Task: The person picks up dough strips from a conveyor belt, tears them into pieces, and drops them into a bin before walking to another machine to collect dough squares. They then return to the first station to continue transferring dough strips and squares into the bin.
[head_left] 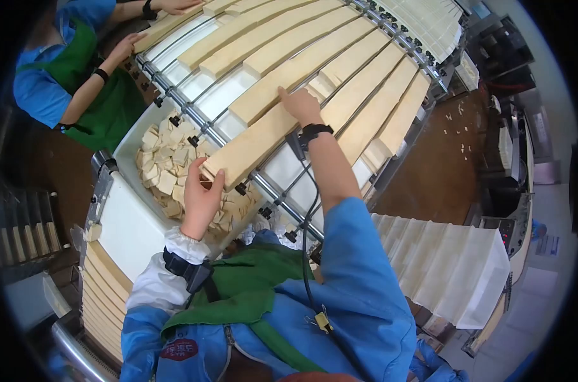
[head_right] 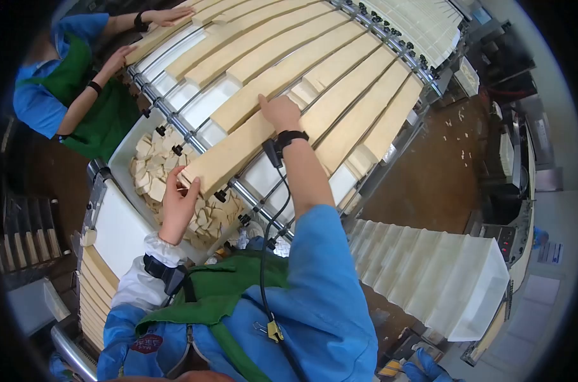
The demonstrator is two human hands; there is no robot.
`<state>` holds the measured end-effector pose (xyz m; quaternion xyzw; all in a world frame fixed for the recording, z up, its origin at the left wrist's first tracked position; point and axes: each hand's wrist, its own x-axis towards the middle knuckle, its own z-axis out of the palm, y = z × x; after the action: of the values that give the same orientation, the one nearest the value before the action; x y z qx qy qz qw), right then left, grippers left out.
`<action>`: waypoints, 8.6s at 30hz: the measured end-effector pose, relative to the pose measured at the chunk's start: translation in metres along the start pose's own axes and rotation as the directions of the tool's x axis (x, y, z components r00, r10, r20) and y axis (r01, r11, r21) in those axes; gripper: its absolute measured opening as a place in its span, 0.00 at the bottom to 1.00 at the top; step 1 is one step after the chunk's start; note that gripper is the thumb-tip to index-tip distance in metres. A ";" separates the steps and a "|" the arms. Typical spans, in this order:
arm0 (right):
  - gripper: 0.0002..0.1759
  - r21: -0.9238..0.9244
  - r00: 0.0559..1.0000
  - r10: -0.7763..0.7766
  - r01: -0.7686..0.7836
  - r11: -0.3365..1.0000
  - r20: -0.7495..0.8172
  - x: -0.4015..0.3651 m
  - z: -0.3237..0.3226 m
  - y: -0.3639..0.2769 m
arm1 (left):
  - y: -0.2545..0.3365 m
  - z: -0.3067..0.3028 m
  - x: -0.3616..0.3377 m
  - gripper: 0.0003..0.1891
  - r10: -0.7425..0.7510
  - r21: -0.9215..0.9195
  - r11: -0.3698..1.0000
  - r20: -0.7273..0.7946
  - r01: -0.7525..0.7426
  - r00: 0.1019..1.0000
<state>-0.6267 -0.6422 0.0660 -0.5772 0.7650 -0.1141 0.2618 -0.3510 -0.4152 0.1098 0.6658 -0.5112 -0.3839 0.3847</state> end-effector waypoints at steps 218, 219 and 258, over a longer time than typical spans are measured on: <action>0.34 -0.183 0.126 -0.931 0.981 0.066 0.342 -0.518 0.551 -0.493 | -0.357 -0.301 -0.348 0.57 -0.790 -0.638 0.609 -0.433 0.472 0.434; 0.34 -0.170 0.155 -0.902 0.981 0.093 0.402 -0.521 0.548 -0.500 | -0.353 -0.305 -0.346 0.57 -0.811 -0.632 0.580 -0.391 0.514 0.434; 0.42 0.401 0.792 -0.315 0.097 0.911 0.523 0.100 0.014 -0.124 | -0.021 -0.106 0.127 0.45 0.100 0.358 0.932 -0.132 -0.046 0.986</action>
<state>-0.5365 -0.7723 0.0862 -0.6089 0.5471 -0.0976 0.5660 -0.2243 -0.5226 0.1193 0.7314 -0.5663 -0.2205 0.3094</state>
